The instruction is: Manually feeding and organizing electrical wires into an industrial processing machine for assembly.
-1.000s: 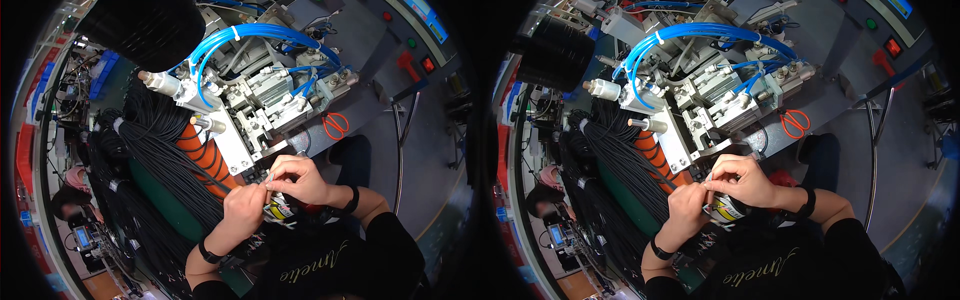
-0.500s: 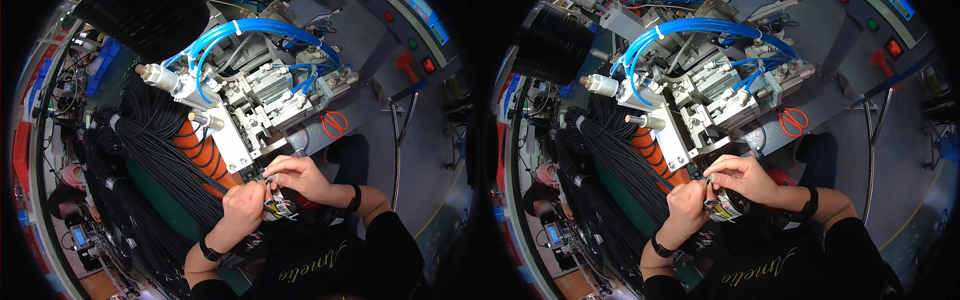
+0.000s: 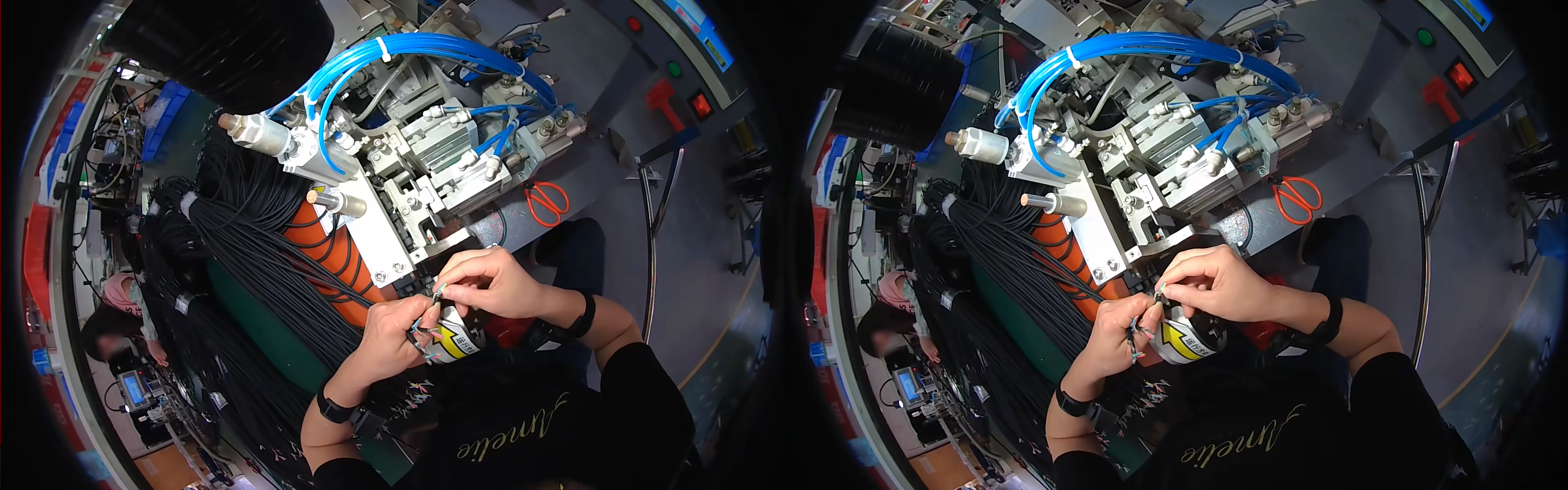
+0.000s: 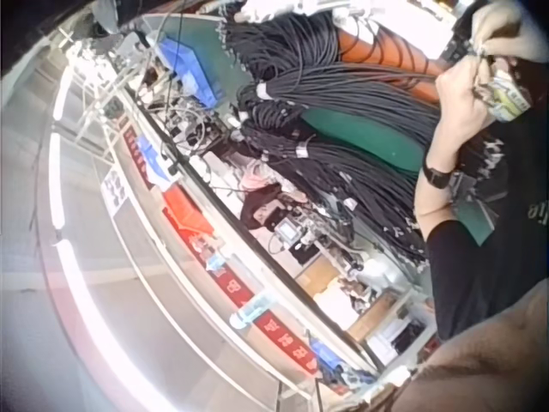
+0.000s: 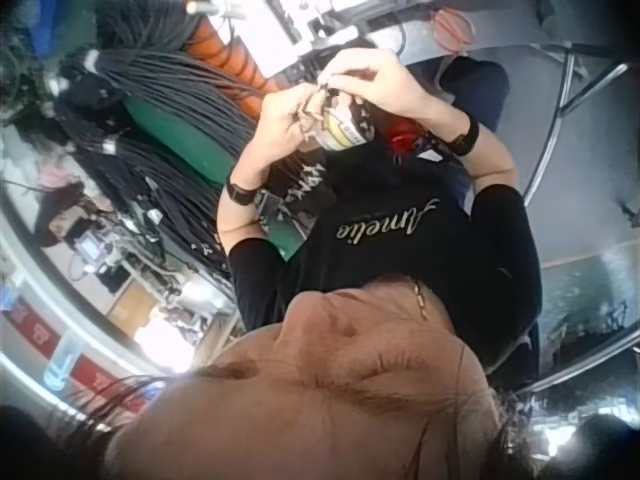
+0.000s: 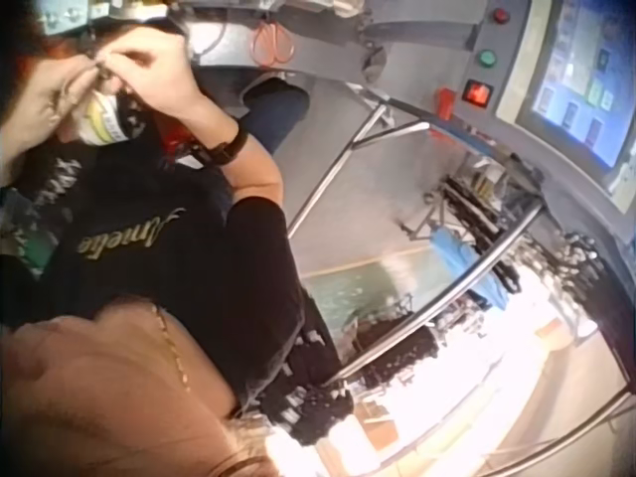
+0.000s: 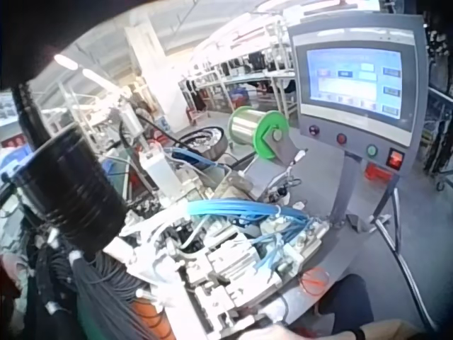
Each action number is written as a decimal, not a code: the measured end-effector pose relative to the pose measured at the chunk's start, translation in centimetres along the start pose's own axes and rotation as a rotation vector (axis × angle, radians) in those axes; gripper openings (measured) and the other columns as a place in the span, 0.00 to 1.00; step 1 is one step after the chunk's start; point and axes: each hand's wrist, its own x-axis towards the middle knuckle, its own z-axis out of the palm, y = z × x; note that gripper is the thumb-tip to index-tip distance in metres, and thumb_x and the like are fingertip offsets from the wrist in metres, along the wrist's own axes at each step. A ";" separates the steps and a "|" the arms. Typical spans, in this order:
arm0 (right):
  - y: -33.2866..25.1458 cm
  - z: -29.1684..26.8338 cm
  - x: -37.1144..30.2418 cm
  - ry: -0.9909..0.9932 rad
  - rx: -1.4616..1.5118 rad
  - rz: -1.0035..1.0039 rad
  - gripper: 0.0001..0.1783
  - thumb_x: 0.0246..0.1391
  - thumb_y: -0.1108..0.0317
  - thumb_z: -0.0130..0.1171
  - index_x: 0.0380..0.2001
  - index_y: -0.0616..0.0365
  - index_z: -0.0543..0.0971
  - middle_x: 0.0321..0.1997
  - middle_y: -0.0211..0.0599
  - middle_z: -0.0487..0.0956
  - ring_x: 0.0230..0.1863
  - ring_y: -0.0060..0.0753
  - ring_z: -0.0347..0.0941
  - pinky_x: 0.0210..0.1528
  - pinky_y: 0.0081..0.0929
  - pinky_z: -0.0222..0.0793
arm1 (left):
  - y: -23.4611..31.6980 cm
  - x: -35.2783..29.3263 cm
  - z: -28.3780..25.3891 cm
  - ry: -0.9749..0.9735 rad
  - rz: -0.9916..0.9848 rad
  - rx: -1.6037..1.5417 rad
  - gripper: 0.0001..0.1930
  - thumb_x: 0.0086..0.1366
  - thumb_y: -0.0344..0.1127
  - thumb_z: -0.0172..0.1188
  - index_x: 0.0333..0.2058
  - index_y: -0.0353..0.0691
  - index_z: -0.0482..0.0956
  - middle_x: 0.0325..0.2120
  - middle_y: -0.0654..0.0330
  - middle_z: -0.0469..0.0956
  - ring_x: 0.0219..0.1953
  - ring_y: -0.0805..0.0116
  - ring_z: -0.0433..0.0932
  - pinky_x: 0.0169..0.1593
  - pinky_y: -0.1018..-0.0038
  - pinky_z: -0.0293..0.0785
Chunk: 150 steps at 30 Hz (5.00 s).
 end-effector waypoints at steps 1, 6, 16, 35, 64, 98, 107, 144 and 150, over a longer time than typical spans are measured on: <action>-0.1 0.0 0.1 0.007 -0.131 -0.052 0.05 0.57 0.74 0.62 0.35 0.65 0.82 0.35 0.34 0.79 0.26 0.20 0.78 0.24 0.16 0.71 | 0.0 0.0 0.0 -0.030 -0.012 -0.010 0.03 0.62 0.28 0.60 0.29 0.37 0.75 0.17 0.57 0.73 0.20 0.56 0.76 0.26 0.66 0.70; -0.4 0.8 0.0 0.132 -1.042 -0.538 0.03 0.50 0.75 0.63 0.27 0.63 0.78 0.32 0.36 0.77 0.21 0.32 0.75 0.22 0.26 0.70 | 0.8 -0.4 1.4 0.079 0.138 0.364 0.06 0.57 0.29 0.65 0.30 0.36 0.76 0.15 0.59 0.70 0.16 0.60 0.73 0.25 0.69 0.71; -0.3 0.7 0.1 0.117 -1.221 -0.429 0.06 0.49 0.71 0.61 0.24 0.58 0.73 0.26 0.34 0.68 0.22 0.35 0.73 0.24 0.30 0.67 | 0.4 -1.3 0.9 0.139 0.159 0.595 0.28 0.43 0.27 0.64 0.48 0.31 0.78 0.34 0.55 0.74 0.32 0.61 0.76 0.34 0.69 0.73; -1.2 0.7 0.6 0.006 -1.367 -0.331 0.07 0.50 0.70 0.60 0.23 0.59 0.75 0.26 0.34 0.71 0.20 0.36 0.73 0.22 0.31 0.69 | 1.8 -0.4 1.4 -0.015 0.213 0.920 0.23 0.54 0.27 0.57 0.50 0.27 0.77 0.27 0.60 0.67 0.28 0.66 0.70 0.30 0.74 0.69; -0.5 -0.2 1.4 0.132 -1.033 -0.316 0.06 0.48 0.70 0.61 0.24 0.60 0.78 0.25 0.39 0.78 0.23 0.44 0.77 0.25 0.37 0.72 | 1.4 -0.8 0.3 0.035 0.121 0.781 0.23 0.53 0.28 0.58 0.51 0.35 0.78 0.32 0.57 0.71 0.33 0.62 0.74 0.35 0.69 0.72; 0.1 2.2 -1.0 0.152 0.207 0.027 0.09 0.65 0.75 0.52 0.44 0.67 0.78 0.31 0.32 0.77 0.24 0.17 0.74 0.25 0.13 0.65 | 0.2 -0.7 1.0 0.272 0.080 0.179 0.11 0.56 0.25 0.68 0.39 0.35 0.81 0.27 0.56 0.81 0.27 0.62 0.79 0.30 0.72 0.70; -0.6 -0.9 -0.2 -0.037 0.406 0.272 0.10 0.64 0.71 0.55 0.45 0.65 0.78 0.31 0.30 0.77 0.22 0.17 0.73 0.21 0.11 0.65 | 0.3 -0.3 0.2 0.160 0.163 0.190 0.14 0.58 0.25 0.65 0.44 0.35 0.81 0.26 0.56 0.79 0.27 0.61 0.78 0.33 0.68 0.70; 0.1 -0.6 -0.1 -0.032 0.102 0.071 0.08 0.61 0.71 0.60 0.41 0.65 0.82 0.36 0.33 0.80 0.30 0.20 0.79 0.27 0.16 0.71 | 0.4 0.3 1.1 0.176 0.102 0.088 0.06 0.55 0.22 0.64 0.30 0.35 0.76 0.17 0.59 0.68 0.16 0.63 0.70 0.21 0.68 0.65; -0.8 0.3 -0.2 0.075 -1.191 -0.485 0.07 0.51 0.70 0.62 0.23 0.59 0.75 0.27 0.34 0.72 0.21 0.29 0.75 0.23 0.25 0.69 | 1.1 -0.9 1.9 0.102 0.202 0.676 0.11 0.52 0.25 0.68 0.35 0.36 0.79 0.21 0.61 0.73 0.22 0.62 0.75 0.27 0.71 0.70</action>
